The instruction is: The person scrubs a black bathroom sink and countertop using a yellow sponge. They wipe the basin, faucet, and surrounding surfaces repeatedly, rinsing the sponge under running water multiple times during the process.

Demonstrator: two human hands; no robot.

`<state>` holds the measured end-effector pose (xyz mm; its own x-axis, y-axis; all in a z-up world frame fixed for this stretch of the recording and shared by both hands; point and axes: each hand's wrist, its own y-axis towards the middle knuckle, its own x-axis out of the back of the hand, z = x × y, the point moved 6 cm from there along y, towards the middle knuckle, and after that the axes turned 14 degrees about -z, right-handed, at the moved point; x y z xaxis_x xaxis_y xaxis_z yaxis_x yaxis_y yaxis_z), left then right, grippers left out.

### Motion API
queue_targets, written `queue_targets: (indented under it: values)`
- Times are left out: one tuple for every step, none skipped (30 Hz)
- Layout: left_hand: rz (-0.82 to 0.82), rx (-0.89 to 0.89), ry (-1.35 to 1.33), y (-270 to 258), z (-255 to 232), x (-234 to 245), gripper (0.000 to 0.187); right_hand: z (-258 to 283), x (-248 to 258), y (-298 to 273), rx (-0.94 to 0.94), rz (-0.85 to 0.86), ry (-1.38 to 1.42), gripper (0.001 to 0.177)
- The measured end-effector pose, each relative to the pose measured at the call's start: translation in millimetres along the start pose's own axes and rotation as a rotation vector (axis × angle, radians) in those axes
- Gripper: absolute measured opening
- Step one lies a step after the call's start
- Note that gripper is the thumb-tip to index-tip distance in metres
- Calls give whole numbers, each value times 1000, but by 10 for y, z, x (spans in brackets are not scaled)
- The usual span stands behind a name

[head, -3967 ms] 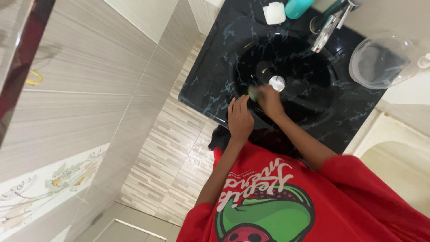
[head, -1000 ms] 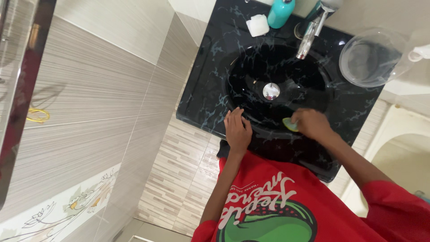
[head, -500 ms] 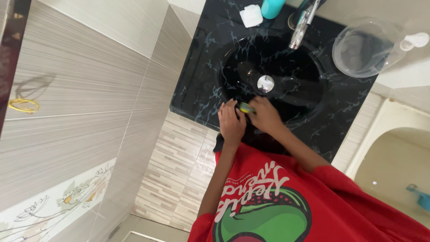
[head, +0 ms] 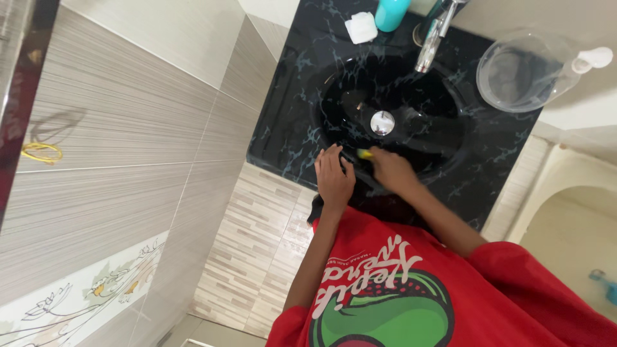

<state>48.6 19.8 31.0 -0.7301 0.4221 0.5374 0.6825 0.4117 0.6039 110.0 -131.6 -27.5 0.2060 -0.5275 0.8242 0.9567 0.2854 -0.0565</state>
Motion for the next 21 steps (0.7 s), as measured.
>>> queue_targets:
  values:
    - [-2, 5, 1, -4, -6, 7, 23, 131, -57, 45, -14, 5, 59, 22]
    - [-4, 10, 1, -1, -3, 7, 22, 241, -93, 88, -28, 9, 118, 22]
    - [-2, 15, -6, -1, 3, 5, 23, 342, -101, 111, -15, -7, 181, 25]
    - [0, 19, -12, -1, 12, -2, 24, 417, -109, 132, -3, -24, 245, 28]
    - [4, 23, -19, -8, 25, -9, 25, 452, -112, 143, 7, -40, 309, 32]
    - [7, 34, -25, -17, 41, -19, 26, 421, -155, 138, -26, 8, 331, 35]
    - [10, 45, -32, -31, 55, -27, 26, 363, -207, 121, -58, 56, 352, 39]
    - [13, 57, -38, -46, 68, -35, 26, 282, -272, 97, -91, 105, 373, 43]
    - [6, 67, -36, -45, 84, -44, 27, 256, -328, 105, -26, 83, 378, 44]
    - [-1, 77, -34, -53, 92, -45, 28, 244, -416, 114, 39, 60, 382, 45]
    - [-8, 85, -35, -62, 96, -49, 28, 212, -489, 134, 103, 36, 385, 46]
    - [-6, 93, -30, -72, 103, -49, 30, 146, -617, 191, 65, 79, 399, 49]
    - [-5, 101, -25, -81, 108, -44, 33, 119, -769, 294, 27, 123, 413, 53]
    - [-3, 110, -20, -81, 117, -46, 35, 104, -916, 418, -11, 166, 426, 58]
    - [-3, 97, -23, -84, 113, -47, 35, 95, -1014, 605, -26, 128, 441, 61]
    - [-3, 84, -26, -84, 113, -45, 35, 74, -1087, 809, -41, 91, 456, 65]
    - [-3, 75, -25, -92, 104, -42, 36, 44, -1107, 975, -19, 4, 356, 63]
    - [-5, 80, -23, -99, 97, -49, 35, 36, -1114, 1114, 3, -82, 256, 61]
    - [-8, 83, -16, -91, 102, -48, 35, 55, -1100, 1182, 29, -168, 160, 58]
    - [-12, 87, -9, -87, 102, -41, 35, 71, -1102, 1149, 44, -134, 194, 60]
    - [-15, 90, 6, -67, 106, -44, 35, 84, -1044, 1109, 60, -110, 227, 61]
